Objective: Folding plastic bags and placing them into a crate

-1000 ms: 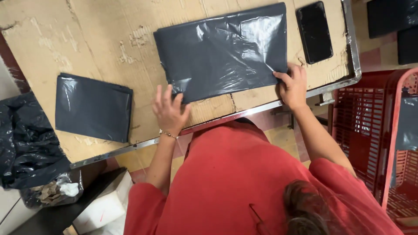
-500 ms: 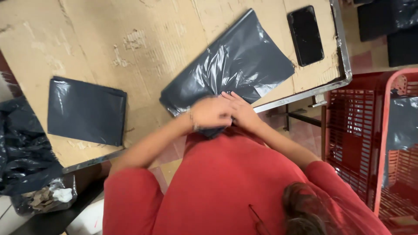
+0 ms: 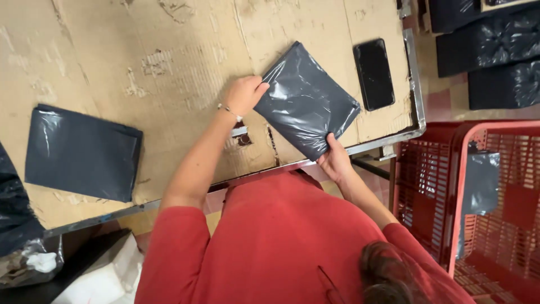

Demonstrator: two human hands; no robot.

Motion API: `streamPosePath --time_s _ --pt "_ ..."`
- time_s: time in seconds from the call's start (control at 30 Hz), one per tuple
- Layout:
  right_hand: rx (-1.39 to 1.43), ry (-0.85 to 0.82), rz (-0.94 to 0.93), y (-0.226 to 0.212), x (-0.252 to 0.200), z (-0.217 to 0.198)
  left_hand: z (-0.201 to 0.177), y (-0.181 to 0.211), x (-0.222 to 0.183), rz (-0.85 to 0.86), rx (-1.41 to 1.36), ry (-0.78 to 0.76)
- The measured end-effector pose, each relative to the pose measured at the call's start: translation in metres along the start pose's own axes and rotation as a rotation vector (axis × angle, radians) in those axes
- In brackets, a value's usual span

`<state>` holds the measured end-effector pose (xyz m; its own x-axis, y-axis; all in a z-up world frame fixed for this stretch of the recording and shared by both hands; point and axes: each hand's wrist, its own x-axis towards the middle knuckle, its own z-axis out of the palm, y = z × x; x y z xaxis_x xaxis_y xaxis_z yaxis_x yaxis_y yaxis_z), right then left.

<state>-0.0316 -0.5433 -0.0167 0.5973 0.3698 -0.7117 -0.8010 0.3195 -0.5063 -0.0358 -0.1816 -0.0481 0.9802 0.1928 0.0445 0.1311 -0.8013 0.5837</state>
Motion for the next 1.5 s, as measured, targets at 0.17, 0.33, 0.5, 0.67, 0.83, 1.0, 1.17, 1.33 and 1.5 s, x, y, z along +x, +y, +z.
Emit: streamPosePath --time_s 0.17,0.33,0.5,0.67,0.83,1.0,1.17,1.33,1.5 --pt "-0.013 0.049 0.103 -0.012 -0.001 0.0 -0.023 0.062 0.009 -0.226 0.299 0.087" --pt "-0.172 0.052 0.109 -0.011 -0.005 -0.012 -0.006 0.099 0.008 -0.329 0.264 0.131" --pt "-0.305 0.206 -0.326 0.008 -0.001 0.01 -0.069 0.135 -0.08 0.44 0.218 0.751" --pt "-0.451 -0.085 -0.258 0.06 -0.006 0.148 -0.228 0.094 -0.208 0.399 0.29 0.819" --pt "-0.591 -0.43 -0.199 0.171 -0.042 0.292 -0.342 -0.051 -0.307 0.066 0.689 0.792" --pt "-0.601 -0.585 -0.138 0.277 -0.041 0.364 -0.359 -0.196 -0.367 -0.52 0.251 0.463" --pt "-0.704 -0.426 -0.158 0.314 -0.024 0.381 -0.322 -0.269 -0.372 -0.544 0.152 0.497" --pt "-0.723 -0.387 -0.225 0.319 -0.012 0.383 -0.301 -0.289 -0.371 -0.557 0.079 0.571" --pt "-1.399 -0.351 -1.33 0.307 -0.078 0.398 -0.316 -0.243 -0.371 -0.611 0.364 0.704"
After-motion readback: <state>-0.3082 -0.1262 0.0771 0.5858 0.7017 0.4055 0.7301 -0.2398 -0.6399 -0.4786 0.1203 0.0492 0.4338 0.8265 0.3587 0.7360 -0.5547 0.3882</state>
